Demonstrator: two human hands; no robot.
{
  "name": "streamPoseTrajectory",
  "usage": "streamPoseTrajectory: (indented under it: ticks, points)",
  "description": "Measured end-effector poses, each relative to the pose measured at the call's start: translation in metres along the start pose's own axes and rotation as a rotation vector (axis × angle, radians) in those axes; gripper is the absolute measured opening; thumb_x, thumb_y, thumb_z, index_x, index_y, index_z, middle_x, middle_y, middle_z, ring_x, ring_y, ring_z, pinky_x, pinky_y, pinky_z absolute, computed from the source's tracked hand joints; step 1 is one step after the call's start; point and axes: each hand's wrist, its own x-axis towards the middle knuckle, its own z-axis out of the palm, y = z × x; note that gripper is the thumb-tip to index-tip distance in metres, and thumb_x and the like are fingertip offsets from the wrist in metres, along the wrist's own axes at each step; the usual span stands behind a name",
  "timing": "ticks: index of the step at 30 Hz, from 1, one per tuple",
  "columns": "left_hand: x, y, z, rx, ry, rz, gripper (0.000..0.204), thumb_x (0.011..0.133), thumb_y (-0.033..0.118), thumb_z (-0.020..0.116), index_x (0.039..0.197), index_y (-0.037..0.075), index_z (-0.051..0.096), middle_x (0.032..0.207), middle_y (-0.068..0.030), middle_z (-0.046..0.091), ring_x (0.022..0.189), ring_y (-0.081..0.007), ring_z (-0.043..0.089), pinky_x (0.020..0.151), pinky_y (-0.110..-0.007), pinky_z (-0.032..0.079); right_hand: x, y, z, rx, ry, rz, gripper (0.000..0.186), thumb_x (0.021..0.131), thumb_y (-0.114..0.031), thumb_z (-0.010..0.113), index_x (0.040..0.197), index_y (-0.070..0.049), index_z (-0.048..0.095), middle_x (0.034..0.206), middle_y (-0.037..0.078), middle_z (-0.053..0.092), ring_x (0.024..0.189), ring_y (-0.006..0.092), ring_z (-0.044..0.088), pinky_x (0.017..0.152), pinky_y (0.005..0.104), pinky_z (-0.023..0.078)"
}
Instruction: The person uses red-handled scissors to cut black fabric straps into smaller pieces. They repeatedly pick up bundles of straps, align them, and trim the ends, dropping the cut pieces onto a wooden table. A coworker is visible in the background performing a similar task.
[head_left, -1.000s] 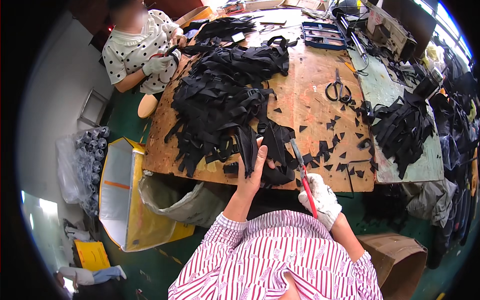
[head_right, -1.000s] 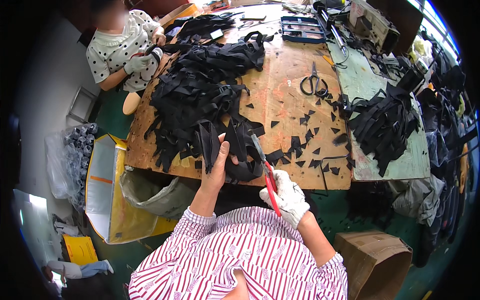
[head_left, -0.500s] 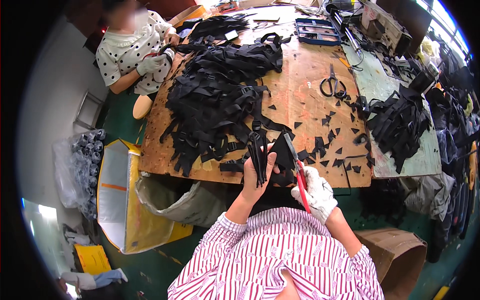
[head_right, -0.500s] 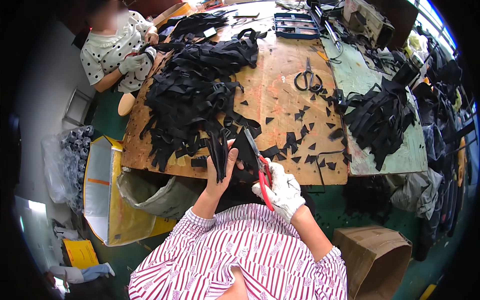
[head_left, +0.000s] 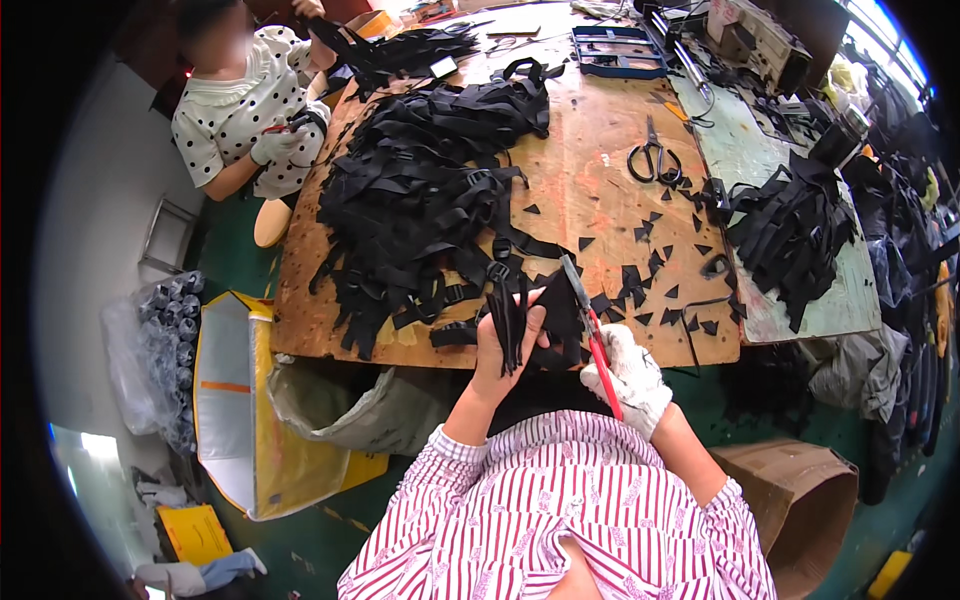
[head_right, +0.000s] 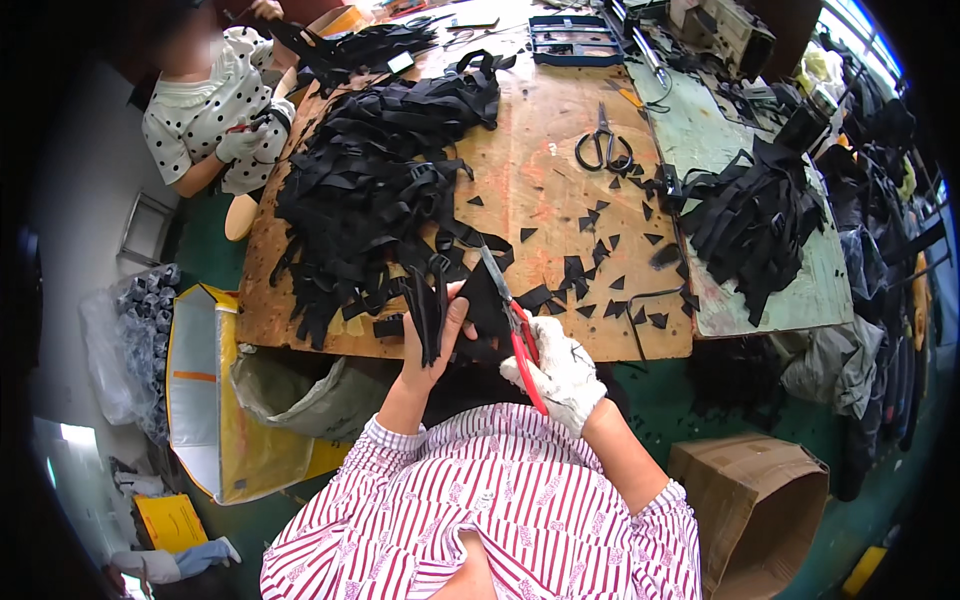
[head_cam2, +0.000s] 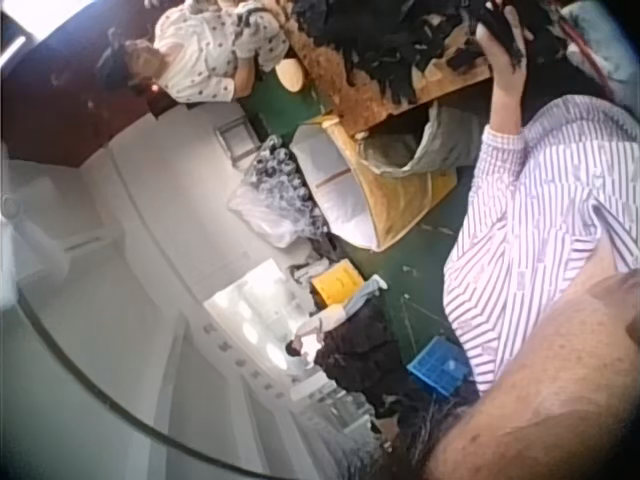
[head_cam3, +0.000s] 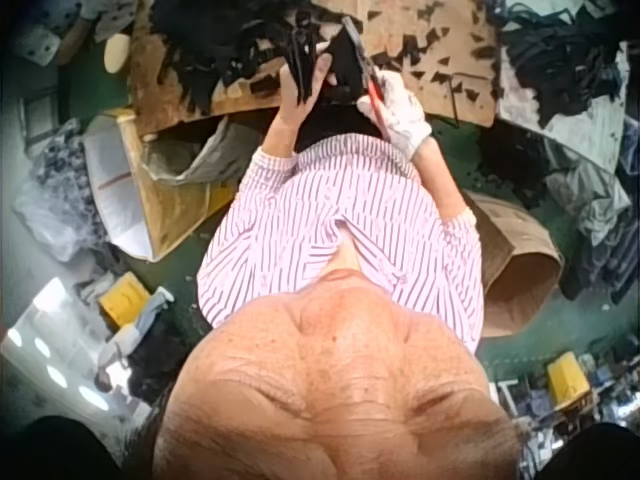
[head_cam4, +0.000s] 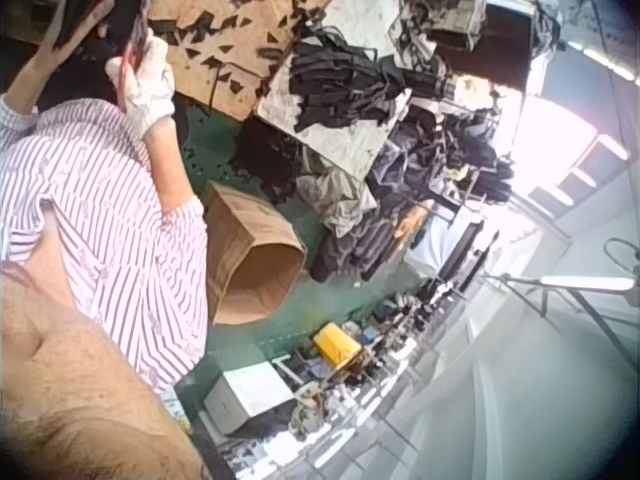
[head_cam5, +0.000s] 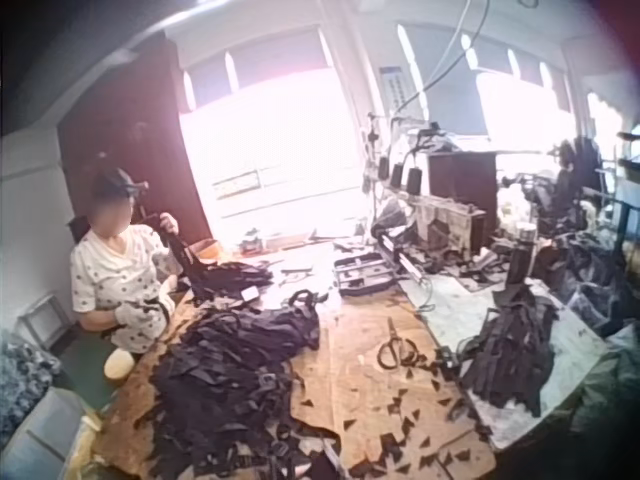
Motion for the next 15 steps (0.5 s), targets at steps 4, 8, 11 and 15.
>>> streamPoseTrajectory:
  ticks: [4,8,11,15]
  points:
    - [0.003,0.005,0.004,-0.096,-0.01,-0.001,0.024,0.093,0.015,0.055,0.111,-0.001,0.058,0.075,-0.0028,0.059,0.06,-0.0089,0.055,0.054,-0.022,0.044,-0.002,-0.001,0.005,0.247,0.005,0.109,0.042,0.078,-0.02,0.068,0.107,-0.001,0.044,0.07,0.007,0.057,0.054,0.0143,0.056,0.052,0.0281,0.046]
    - [-0.005,-0.001,0.009,-0.09,-0.04,-0.055,0.022,0.091,0.013,0.058,0.108,-0.002,0.058,0.075,-0.0042,0.059,0.06,-0.0096,0.056,0.054,-0.023,0.044,0.012,-0.006,0.003,0.488,0.052,0.279,0.035,0.08,-0.011,0.062,0.107,-0.002,0.042,0.067,0.002,0.051,0.046,0.0074,0.045,0.042,0.0218,0.039]
    - [-0.005,-0.004,0.004,-0.122,-0.042,-0.037,0.024,0.092,0.012,0.056,0.112,-0.001,0.056,0.077,-0.0036,0.059,0.058,-0.0084,0.055,0.054,-0.023,0.045,0.017,-0.004,0.002,0.537,0.123,0.186,0.042,0.076,-0.008,0.066,0.109,-0.003,0.04,0.077,0.003,0.051,0.055,0.0088,0.05,0.048,0.0216,0.043]
    - [-0.001,0.002,0.007,-0.119,-0.074,-0.095,0.021,0.092,0.01,0.055,0.11,-0.001,0.059,0.073,-0.0017,0.059,0.058,-0.0066,0.055,0.054,-0.021,0.045,0.027,0.003,0.011,0.556,0.196,-0.075,0.051,0.072,-0.005,0.072,0.112,-0.005,0.04,0.086,0.003,0.051,0.07,0.0116,0.053,0.059,0.0252,0.05]
